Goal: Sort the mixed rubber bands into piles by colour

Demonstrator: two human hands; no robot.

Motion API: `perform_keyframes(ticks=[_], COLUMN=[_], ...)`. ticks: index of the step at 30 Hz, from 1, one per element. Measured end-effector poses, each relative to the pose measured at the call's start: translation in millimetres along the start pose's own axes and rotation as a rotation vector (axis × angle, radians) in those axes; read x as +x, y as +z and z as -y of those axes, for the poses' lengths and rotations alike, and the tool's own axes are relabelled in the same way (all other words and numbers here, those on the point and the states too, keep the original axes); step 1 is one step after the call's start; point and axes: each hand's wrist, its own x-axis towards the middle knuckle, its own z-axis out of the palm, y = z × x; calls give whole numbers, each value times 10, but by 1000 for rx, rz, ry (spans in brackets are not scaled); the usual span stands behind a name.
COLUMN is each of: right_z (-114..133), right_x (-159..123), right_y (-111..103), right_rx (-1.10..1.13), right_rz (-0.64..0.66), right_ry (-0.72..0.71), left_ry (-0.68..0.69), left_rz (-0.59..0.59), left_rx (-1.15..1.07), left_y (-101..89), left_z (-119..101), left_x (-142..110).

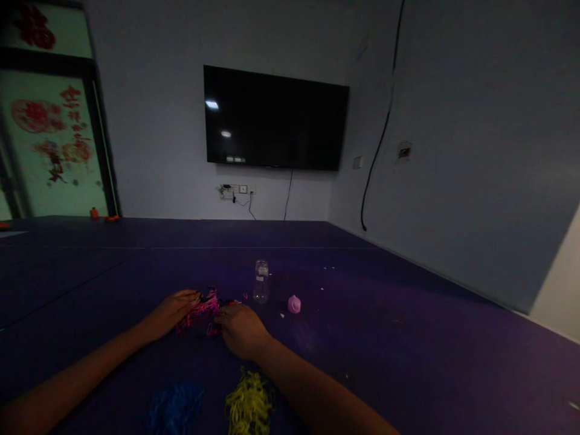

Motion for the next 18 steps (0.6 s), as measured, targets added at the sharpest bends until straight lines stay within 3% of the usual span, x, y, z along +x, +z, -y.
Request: perform_keyframes(ticks=[18], right_z=[-17], right_x=[-4], right_y=[23], right_rx=[-12], right_rz=[-6], right_ry=[-14], left_ry=[6], left_rz=[-5], left_rx=[-85], left_y=[-46], left_z=[-104], left_x=[16])
